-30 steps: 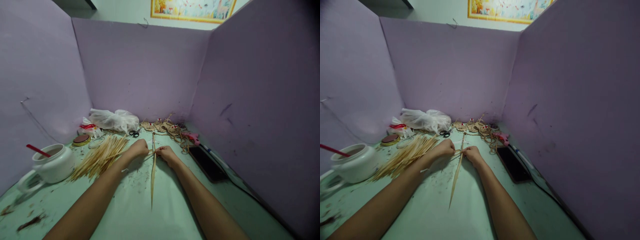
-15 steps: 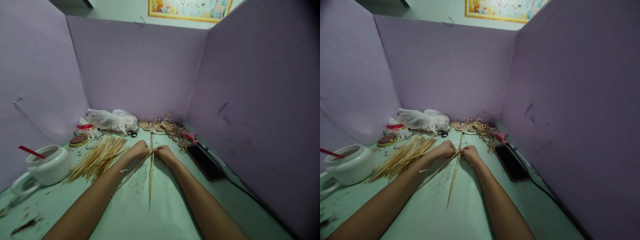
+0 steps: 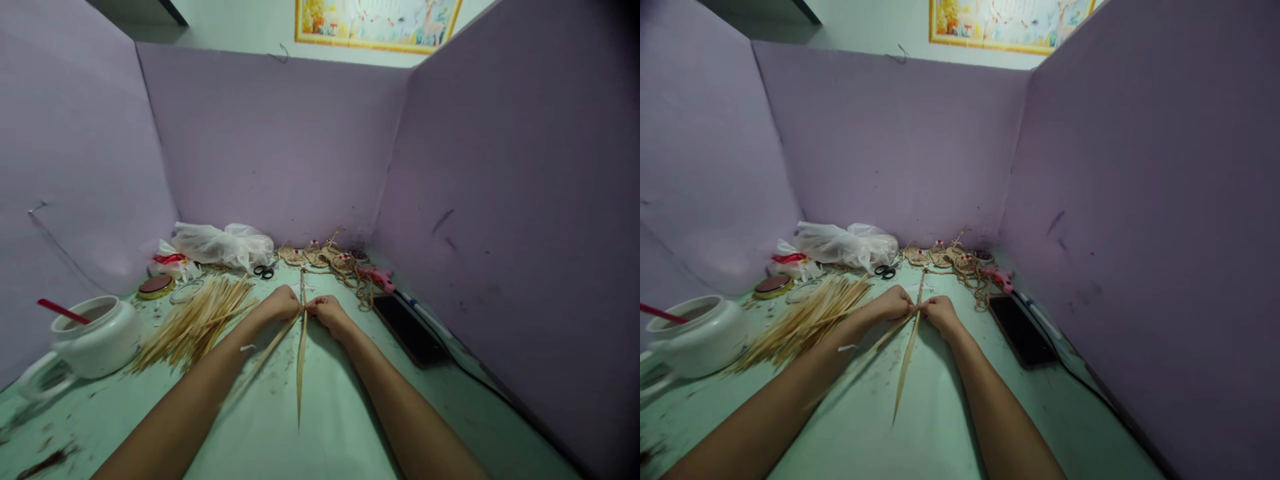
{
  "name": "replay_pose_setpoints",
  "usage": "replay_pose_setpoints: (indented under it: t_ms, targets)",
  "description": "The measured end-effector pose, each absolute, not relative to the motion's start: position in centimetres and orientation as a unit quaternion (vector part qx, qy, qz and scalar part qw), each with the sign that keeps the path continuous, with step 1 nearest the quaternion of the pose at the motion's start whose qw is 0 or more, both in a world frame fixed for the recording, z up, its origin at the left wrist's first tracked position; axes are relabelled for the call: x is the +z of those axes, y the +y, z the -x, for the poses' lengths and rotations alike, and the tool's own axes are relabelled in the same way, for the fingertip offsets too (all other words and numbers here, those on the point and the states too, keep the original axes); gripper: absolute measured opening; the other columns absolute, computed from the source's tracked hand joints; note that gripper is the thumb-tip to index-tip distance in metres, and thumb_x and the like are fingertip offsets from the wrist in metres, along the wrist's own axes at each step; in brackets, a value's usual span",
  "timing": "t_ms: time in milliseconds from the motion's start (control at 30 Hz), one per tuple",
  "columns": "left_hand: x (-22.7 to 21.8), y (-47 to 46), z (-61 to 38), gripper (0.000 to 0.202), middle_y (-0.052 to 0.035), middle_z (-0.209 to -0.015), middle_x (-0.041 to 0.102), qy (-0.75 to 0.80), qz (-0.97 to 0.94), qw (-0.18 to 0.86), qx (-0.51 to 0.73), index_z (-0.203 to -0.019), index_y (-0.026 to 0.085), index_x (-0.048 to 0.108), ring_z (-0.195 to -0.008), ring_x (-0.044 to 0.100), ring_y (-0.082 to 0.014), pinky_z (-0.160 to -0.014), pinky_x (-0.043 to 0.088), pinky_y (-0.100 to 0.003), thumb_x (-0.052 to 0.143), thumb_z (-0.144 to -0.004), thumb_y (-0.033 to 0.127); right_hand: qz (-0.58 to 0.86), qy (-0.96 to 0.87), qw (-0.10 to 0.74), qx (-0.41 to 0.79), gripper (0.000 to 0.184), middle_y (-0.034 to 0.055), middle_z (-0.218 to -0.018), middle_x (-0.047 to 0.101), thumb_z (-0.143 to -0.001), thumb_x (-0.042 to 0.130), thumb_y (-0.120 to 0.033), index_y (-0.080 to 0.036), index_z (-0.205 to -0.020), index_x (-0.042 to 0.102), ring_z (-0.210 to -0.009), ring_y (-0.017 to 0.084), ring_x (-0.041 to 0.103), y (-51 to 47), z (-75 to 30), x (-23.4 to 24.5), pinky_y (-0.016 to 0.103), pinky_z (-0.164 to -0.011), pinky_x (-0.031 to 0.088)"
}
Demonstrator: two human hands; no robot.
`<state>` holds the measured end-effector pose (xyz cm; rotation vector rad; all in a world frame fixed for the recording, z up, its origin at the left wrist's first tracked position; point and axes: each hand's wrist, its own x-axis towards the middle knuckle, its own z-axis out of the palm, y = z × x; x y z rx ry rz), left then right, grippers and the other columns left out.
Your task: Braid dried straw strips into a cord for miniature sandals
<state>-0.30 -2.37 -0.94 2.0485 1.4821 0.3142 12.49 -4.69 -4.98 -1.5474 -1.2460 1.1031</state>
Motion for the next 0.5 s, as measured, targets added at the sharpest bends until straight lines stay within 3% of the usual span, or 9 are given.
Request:
replay_pose_setpoints:
  t_ms: [167, 333, 500]
  targets:
    - [-1.4, -2.0, 0.2, 0.011, 0.0052, -0.034, 0.033, 0.552, -0.758, 0.323, 0.127, -0.049, 0.011, 0.053, -0.036, 0.031, -0.0064, -0.038, 0.022, -0.019, 0.050, -0.056, 0.019, 0.614, -0.500, 0.427, 0.436, 0.008, -0.0076, -0.035, 0.035, -0.057, 0.054, -0.016, -0.012, -0.051, 0.051, -0.035, 0.003, 0.025, -4.3, -12.6, -5.5, 0.019, -0.038, 0.016]
    - [-1.8, -1.4, -0.4, 0.003, 0.0068, -0.031, 0.030, 0.579, -0.711, 0.369, 0.154, -0.047, 0.012, 0.051, -0.034, 0.031, -0.0065, -0.036, 0.021, -0.019, 0.050, -0.050, 0.011, 0.617, -0.491, 0.425, 0.445, 0.008, -0.0071, -0.036, 0.036, -0.057, 0.054, -0.016, -0.012, -0.050, 0.051, -0.033, 0.003, 0.024, -4.2, -12.5, -5.5, 0.020, -0.037, 0.015]
    - [-1.4, -1.7, -1.0, 0.016, 0.0039, -0.031, 0.034, 0.603, -0.650, 0.434, 0.157, -0.039, 0.014, 0.042, -0.033, 0.033, -0.0075, -0.035, 0.023, -0.020, 0.050, -0.052, 0.009, 0.614, -0.478, 0.428, 0.460, 0.006, -0.0069, -0.036, 0.039, -0.056, 0.056, -0.016, -0.012, -0.052, 0.053, -0.033, 0.003, 0.024, -4.4, -12.4, -5.1, 0.019, -0.036, 0.015]
